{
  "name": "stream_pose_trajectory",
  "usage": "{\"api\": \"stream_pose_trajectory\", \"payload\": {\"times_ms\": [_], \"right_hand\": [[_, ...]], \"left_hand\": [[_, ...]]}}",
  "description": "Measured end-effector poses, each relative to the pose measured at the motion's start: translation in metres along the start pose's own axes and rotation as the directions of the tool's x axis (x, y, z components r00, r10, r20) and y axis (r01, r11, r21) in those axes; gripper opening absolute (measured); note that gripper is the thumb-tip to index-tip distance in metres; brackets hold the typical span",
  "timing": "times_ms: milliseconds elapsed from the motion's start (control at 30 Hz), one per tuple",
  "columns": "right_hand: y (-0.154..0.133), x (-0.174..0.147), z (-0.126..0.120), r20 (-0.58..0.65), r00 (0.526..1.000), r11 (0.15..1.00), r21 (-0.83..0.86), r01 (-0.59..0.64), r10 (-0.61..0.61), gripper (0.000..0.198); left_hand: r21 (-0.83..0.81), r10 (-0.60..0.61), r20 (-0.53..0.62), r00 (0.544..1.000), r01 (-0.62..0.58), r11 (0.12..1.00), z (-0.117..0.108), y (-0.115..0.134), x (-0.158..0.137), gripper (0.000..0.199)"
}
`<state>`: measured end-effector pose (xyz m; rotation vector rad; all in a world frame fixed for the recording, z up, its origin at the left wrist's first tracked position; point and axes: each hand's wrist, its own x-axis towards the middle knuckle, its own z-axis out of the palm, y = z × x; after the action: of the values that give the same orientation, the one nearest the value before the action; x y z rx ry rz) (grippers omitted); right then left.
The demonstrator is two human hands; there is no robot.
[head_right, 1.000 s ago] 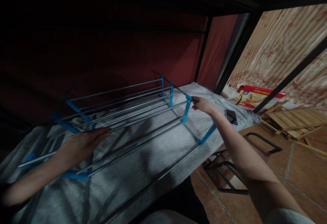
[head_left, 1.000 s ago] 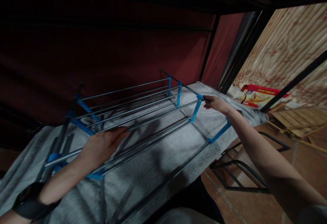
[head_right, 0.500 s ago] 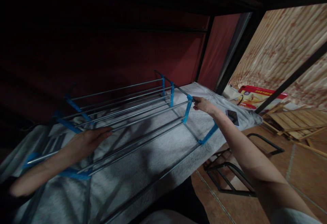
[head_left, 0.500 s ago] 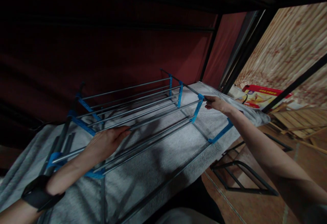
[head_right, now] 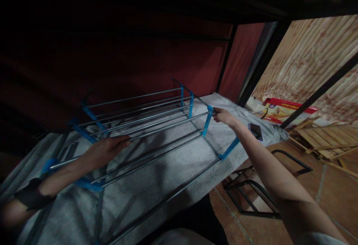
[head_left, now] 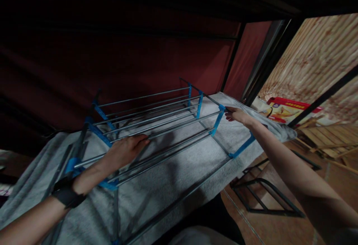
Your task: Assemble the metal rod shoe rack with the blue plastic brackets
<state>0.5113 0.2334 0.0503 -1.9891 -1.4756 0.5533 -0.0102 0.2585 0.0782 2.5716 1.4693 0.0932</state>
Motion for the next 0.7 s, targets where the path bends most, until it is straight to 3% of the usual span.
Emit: {"api": "stream_pose_trajectory", "payload": {"times_ms": [67,133,233,333,467,567,700], "right_hand": [[-0.004,-0.004,0.002,-0.044,0.999,0.991,-0.13,0.006,-0.012,0.054],[-0.007,-0.009,0.008,-0.151,0.981,0.952,-0.296,0.071,-0.12,0.055],[-0.018,-0.015,0.026,-0.251,0.879,0.865,-0.415,0.281,-0.406,0.056],[-0.04,-0.027,0.059,-0.178,0.745,0.74,-0.394,0.545,-0.643,0.052],[-0.084,-0.054,0.111,-0.005,0.593,0.556,-0.357,0.751,-0.805,0.047],[-0.114,-0.068,0.141,0.09,0.535,0.482,-0.328,0.812,-0.84,0.045],[-0.134,-0.064,0.16,0.125,0.492,0.443,-0.287,0.849,-0.861,0.041]], "left_hand": [[0.032,0.018,-0.004,1.0,-0.018,0.999,-0.004,0.003,-0.001,0.056],[0.068,0.045,-0.005,0.999,-0.045,0.997,-0.008,0.008,-0.006,0.051],[0.125,0.073,-0.011,0.997,-0.071,0.99,-0.01,0.017,-0.013,0.042],[0.163,0.093,-0.022,0.995,-0.088,0.983,-0.01,0.021,-0.015,0.038],[0.19,0.138,-0.042,0.989,-0.128,0.973,-0.008,0.02,-0.017,0.033],[0.202,0.158,-0.045,0.986,-0.146,0.968,-0.006,0.022,-0.017,0.03],[0.144,0.185,-0.03,0.982,-0.179,0.973,-0.013,0.02,-0.02,0.032]]}}
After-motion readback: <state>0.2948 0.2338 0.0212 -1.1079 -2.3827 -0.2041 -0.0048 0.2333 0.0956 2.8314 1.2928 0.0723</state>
